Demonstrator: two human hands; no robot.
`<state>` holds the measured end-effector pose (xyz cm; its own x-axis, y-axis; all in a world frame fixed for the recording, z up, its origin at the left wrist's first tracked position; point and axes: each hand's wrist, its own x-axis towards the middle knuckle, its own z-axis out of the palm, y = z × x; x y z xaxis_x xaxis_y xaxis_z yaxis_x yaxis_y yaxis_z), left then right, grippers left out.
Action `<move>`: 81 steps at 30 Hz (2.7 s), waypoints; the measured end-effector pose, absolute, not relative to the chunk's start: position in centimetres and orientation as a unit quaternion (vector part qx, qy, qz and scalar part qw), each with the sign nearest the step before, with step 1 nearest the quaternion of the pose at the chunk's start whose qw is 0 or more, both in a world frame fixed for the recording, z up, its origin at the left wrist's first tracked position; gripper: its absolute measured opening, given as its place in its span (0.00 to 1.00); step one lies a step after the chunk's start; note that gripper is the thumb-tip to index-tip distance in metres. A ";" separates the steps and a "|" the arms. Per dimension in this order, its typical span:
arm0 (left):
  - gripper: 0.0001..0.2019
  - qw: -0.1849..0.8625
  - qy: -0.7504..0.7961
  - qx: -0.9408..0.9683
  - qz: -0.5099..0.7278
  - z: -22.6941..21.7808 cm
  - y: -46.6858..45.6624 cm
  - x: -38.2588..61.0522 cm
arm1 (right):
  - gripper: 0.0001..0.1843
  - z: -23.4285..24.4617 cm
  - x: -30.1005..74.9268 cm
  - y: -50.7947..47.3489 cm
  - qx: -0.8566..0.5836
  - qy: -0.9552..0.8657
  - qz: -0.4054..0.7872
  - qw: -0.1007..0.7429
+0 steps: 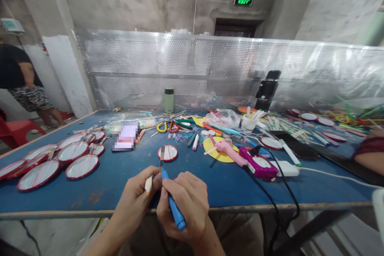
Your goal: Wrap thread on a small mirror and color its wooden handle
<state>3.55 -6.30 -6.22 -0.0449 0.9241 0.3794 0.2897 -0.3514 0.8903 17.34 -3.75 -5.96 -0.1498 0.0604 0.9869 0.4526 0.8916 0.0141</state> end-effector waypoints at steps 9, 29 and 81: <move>0.16 0.297 0.486 0.623 0.536 -6.3 -6.2 3.5 | 0.07 -6.1 17.3 -3.7 -0.164 -0.748 -0.150 0.626; 0.15 0.288 0.482 0.626 0.541 -6.2 -6.2 3.4 | 0.08 -6.0 17.4 -3.7 -0.180 -0.732 -0.173 0.634; 0.15 0.301 0.481 0.621 0.540 -6.1 -6.4 3.5 | 0.09 -5.9 17.3 -3.7 -0.175 -0.732 -0.165 0.637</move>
<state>3.48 -6.37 -6.07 -0.0474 0.9232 0.3815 0.2731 -0.3554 0.8939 17.30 -3.72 -5.87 -0.1262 0.0457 0.9910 0.4658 0.8847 0.0185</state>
